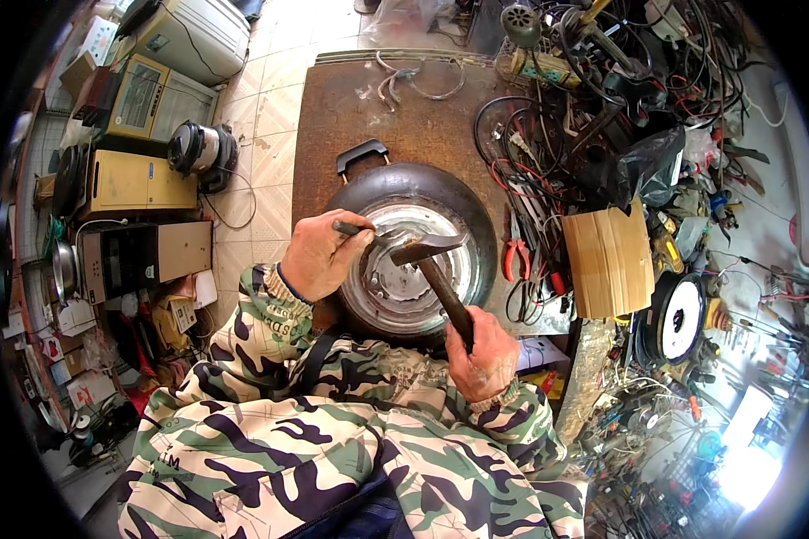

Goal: The person uses a hammer and a metal chisel to repeatedly strike and scrape the center of a circular metal part clamped to a workbench. The person rotates the part occasionally to access different areas while continuing to chip away material from the surface.

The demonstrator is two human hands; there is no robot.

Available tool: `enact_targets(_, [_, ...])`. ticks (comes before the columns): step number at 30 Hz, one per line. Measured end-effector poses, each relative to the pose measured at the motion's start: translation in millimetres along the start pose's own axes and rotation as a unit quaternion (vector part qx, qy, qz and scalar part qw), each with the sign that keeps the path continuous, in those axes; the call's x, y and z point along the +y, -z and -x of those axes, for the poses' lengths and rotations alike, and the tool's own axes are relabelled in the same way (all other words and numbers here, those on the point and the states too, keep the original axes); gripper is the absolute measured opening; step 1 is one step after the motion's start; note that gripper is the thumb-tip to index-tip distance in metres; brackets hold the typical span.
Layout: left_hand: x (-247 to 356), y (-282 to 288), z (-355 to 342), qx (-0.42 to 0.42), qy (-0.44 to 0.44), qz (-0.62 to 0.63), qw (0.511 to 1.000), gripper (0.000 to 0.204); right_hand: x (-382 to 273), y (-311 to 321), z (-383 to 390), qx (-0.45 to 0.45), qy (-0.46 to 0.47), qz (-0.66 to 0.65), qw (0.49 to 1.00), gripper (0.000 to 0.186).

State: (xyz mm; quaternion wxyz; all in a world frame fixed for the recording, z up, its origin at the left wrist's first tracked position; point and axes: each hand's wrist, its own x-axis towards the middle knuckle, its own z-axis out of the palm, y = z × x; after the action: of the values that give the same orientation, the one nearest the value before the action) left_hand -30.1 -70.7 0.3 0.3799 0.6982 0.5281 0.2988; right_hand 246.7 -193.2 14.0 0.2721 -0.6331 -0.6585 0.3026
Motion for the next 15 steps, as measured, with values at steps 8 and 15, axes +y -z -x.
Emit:
enact_targets(8, [-3,1,-1,-0.007,-0.018,-0.002,1.0,0.01,1,33,-24,-0.135,0.086,0.088,0.983,0.039])
enact_targets(15, [-2,-2,1,0.003,-0.008,0.013,1.0,0.01,-14,34,-24,-0.032,-0.02,0.022,0.999,0.035])
